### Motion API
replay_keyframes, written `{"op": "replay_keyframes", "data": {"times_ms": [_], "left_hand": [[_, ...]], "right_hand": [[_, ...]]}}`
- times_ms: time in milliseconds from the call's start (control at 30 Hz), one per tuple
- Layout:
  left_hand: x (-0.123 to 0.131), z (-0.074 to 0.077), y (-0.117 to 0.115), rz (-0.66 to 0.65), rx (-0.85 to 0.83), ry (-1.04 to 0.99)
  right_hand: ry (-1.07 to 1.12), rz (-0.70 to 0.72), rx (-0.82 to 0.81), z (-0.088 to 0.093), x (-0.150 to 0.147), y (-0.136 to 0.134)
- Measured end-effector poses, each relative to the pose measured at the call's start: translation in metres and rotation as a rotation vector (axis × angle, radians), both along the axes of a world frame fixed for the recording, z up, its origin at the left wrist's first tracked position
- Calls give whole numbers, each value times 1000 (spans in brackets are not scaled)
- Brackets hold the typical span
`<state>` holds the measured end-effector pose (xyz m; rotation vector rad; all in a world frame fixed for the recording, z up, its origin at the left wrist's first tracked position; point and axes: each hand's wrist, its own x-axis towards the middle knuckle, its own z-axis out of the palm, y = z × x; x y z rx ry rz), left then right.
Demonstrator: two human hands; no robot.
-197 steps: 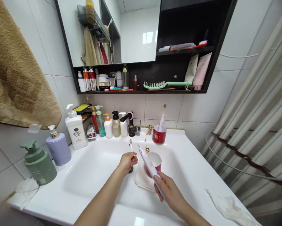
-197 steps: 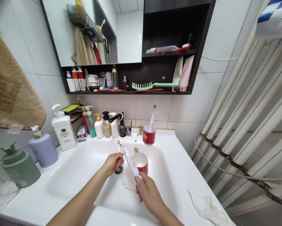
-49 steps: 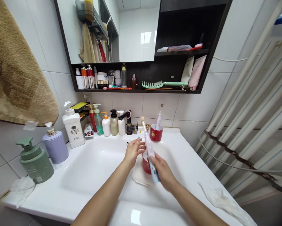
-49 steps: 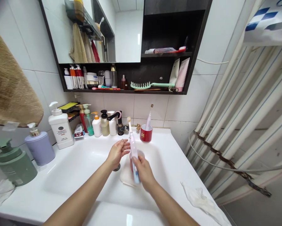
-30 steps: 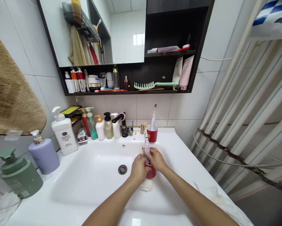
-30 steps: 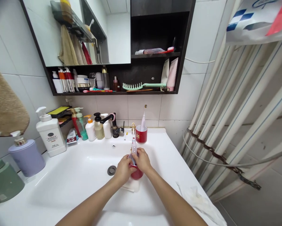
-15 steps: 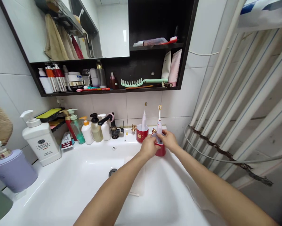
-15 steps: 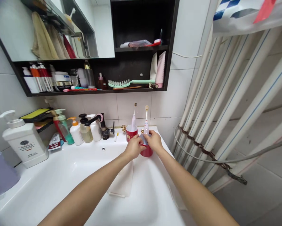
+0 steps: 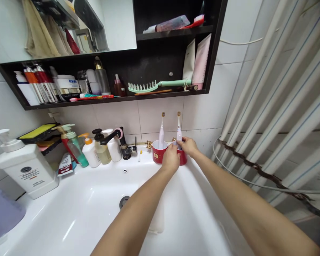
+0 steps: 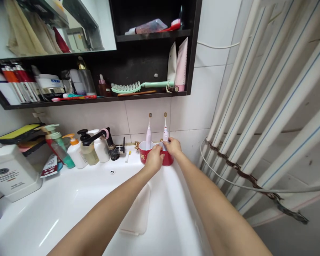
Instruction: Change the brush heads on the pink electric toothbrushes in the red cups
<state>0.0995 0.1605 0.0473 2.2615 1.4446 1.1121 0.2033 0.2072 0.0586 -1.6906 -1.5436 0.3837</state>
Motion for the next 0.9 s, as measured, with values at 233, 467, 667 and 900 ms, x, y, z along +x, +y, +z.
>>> {"op": "replay_keyframes", "data": {"times_ms": [233,467,667,900], "left_hand": [[-64,-19,-15,28,172,-102],[-101,-19,-12,213,-70,-120],[-116,-48,-47,229,-297,-106],[-150,-63,-71,302,-474,-138]], "right_hand": [[12,-78,184,9,-5,-2],[-162,99,421,2,-62,-50],[-263,147,426,-14,-101,-62],[-329,228,418,-22,-127,-83]]}}
